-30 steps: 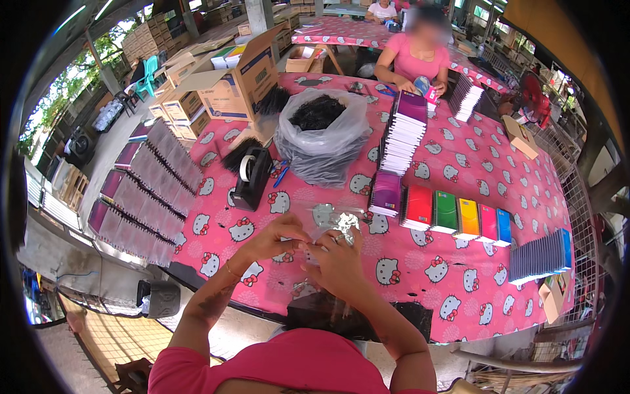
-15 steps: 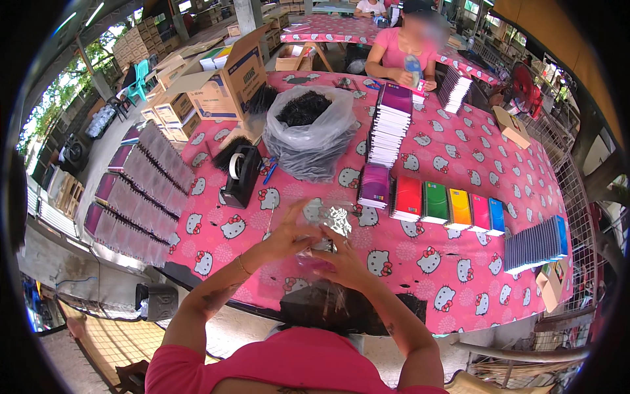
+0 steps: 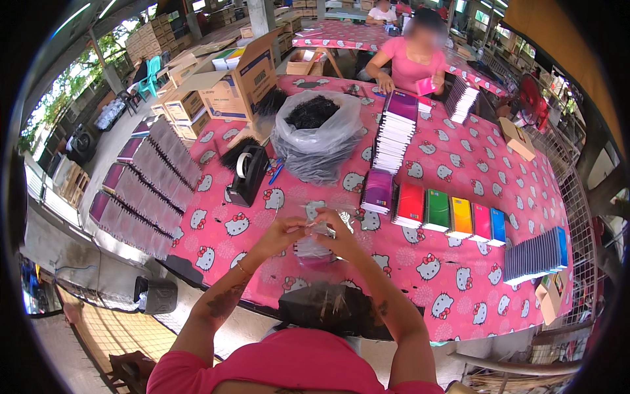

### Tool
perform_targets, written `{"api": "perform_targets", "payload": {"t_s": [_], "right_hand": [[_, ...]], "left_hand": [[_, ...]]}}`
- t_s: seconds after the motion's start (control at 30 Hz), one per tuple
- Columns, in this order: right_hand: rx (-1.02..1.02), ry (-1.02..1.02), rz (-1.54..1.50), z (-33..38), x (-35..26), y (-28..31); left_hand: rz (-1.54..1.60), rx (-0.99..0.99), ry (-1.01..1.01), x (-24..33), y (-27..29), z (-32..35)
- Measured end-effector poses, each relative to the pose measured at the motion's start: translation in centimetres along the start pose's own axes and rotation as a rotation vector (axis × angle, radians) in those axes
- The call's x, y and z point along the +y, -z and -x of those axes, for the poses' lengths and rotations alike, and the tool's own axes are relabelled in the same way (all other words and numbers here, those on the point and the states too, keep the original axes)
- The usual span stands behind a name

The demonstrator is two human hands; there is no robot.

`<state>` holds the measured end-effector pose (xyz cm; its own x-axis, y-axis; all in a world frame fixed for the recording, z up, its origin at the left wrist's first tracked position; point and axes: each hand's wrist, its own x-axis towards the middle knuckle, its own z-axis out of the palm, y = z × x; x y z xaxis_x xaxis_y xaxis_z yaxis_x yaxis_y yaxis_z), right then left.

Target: The person organizes colored notebooks by stacking them in a specific color order and then places the stack into a plastic bag, sealing it with adhesive tape from a dispenser.

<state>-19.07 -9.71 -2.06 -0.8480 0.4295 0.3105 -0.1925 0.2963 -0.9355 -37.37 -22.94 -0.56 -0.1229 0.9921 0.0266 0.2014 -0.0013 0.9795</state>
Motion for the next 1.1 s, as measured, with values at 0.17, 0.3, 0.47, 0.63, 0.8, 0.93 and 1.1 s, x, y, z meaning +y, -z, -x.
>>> {"api": "perform_targets", "payload": {"t_s": [0.17,0.3,0.47,0.63,0.8,0.93,1.1], "right_hand": [[-0.119,-0.134,-0.129,1.5,-3.2,1.0],[-0.123,-0.144,0.245,3.2,-6.2,1.2],[-0.049,0.111,0.586,3.4,-4.3,-0.2],[0.107,-0.006,0.455,3.4,-4.8,-1.5],[0.202,-0.03,0.652,3.0,-5.7,-2.5],[0.2,-0.139,0.4,2.2,-3.8,-0.3],[0.154,-0.333,-0.022,2.5,-1.3,0.6]], "left_hand": [[0.065,0.185,-0.249,1.8,-0.6,0.8],[-0.395,0.107,-0.365,3.7,-0.6,2.7],[-0.79,0.107,-0.609,3.2,-1.5,4.0],[-0.595,0.092,-0.394,4.2,-1.5,2.7],[-0.7,0.049,-0.228,4.7,-2.0,0.5],[-0.724,0.072,-0.201,4.0,-1.8,-1.0],[-0.056,-0.063,0.044,-1.0,1.7,-2.6]]}}
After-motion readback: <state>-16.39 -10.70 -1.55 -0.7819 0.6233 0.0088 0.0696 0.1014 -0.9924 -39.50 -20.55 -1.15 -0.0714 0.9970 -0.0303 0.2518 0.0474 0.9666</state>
